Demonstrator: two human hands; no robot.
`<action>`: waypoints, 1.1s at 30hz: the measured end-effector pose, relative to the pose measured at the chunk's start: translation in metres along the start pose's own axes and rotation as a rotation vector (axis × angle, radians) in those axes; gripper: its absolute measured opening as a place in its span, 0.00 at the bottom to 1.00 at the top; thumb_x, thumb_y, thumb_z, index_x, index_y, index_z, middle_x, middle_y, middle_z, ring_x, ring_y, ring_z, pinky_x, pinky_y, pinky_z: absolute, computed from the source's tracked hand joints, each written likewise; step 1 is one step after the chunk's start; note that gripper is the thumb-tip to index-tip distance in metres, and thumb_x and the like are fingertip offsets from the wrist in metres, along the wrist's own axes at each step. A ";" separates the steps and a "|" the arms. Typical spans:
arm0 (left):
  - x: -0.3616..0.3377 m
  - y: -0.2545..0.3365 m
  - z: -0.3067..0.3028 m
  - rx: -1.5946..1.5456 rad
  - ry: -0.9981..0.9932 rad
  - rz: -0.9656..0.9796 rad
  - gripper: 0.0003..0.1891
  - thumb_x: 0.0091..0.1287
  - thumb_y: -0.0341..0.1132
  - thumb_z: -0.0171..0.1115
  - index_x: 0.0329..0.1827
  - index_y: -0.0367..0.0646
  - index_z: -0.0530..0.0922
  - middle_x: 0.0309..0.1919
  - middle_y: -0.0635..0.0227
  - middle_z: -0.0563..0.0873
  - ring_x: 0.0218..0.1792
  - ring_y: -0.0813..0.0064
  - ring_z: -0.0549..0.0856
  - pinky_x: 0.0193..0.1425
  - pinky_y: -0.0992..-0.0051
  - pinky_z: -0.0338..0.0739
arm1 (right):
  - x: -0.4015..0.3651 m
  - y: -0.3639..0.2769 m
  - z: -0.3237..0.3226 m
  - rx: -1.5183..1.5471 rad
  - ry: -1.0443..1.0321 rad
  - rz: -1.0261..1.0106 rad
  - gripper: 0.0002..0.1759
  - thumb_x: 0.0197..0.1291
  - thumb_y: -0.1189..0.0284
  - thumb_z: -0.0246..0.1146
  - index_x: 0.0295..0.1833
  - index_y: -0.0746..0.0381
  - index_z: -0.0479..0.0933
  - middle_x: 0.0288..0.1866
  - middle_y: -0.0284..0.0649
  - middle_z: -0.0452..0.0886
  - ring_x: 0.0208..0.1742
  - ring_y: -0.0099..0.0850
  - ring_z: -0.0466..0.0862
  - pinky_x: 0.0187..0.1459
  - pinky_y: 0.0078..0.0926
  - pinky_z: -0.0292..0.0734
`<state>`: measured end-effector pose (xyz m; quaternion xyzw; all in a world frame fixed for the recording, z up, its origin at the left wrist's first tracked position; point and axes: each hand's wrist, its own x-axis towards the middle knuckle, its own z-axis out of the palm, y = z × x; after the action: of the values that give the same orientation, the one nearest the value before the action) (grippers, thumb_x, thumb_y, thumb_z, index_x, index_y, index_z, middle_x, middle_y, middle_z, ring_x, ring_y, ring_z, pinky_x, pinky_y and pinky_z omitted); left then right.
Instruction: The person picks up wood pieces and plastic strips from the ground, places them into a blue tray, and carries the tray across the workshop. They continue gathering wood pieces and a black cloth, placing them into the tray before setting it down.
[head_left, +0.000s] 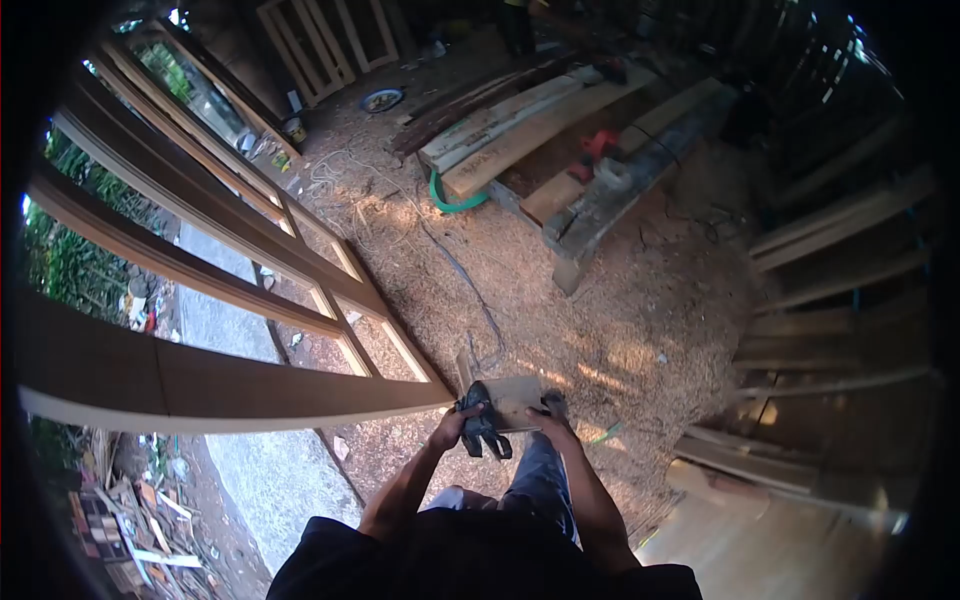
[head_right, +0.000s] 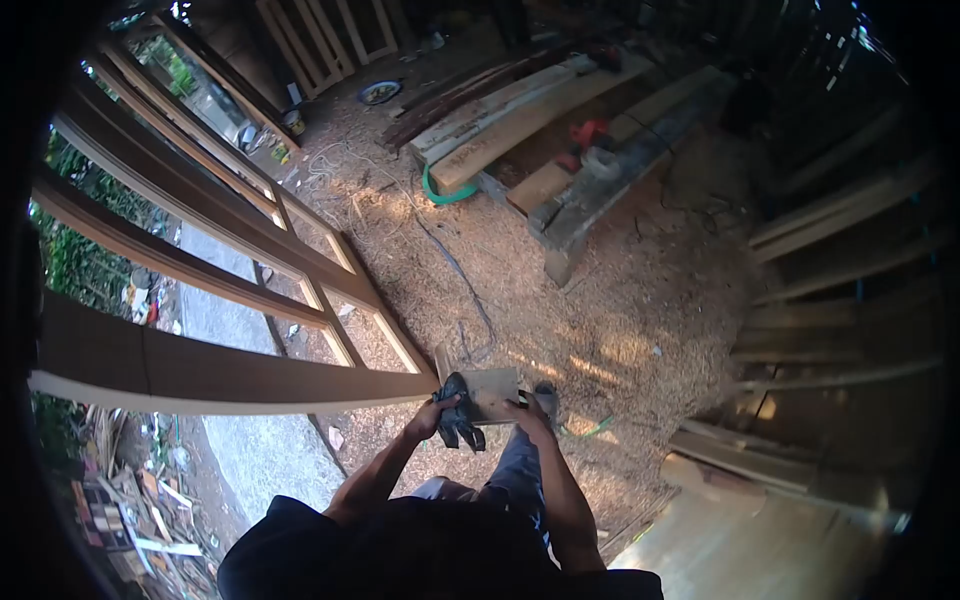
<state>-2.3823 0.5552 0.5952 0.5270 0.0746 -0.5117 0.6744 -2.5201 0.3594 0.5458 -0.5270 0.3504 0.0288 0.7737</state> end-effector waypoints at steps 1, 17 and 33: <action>0.006 0.017 0.012 -0.036 -0.010 0.041 0.11 0.60 0.36 0.60 0.41 0.40 0.76 0.28 0.67 0.82 0.27 0.74 0.82 0.32 0.74 0.77 | 0.017 -0.028 -0.003 -0.091 -0.012 0.006 0.34 0.47 0.60 0.68 0.58 0.61 0.65 0.46 0.37 0.76 0.44 0.28 0.74 0.40 0.27 0.69; 0.126 0.259 -0.052 -0.484 0.419 0.258 0.15 0.58 0.36 0.63 0.45 0.37 0.75 0.33 0.64 0.83 0.31 0.70 0.83 0.37 0.73 0.79 | 0.286 -0.304 0.156 -0.478 -0.473 0.062 0.34 0.53 0.59 0.64 0.61 0.62 0.61 0.50 0.45 0.75 0.50 0.34 0.74 0.45 0.33 0.69; 0.292 0.635 -0.305 -0.205 0.660 0.299 0.20 0.55 0.42 0.65 0.45 0.38 0.76 0.32 0.66 0.83 0.31 0.74 0.82 0.37 0.77 0.76 | 0.603 -0.498 0.470 -0.442 -0.378 0.204 0.31 0.52 0.62 0.65 0.60 0.55 0.62 0.49 0.40 0.74 0.47 0.32 0.74 0.45 0.36 0.67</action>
<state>-1.6242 0.5663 0.6789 0.5982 0.2608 -0.2002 0.7308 -1.6197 0.3360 0.6901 -0.6298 0.2367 0.2793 0.6850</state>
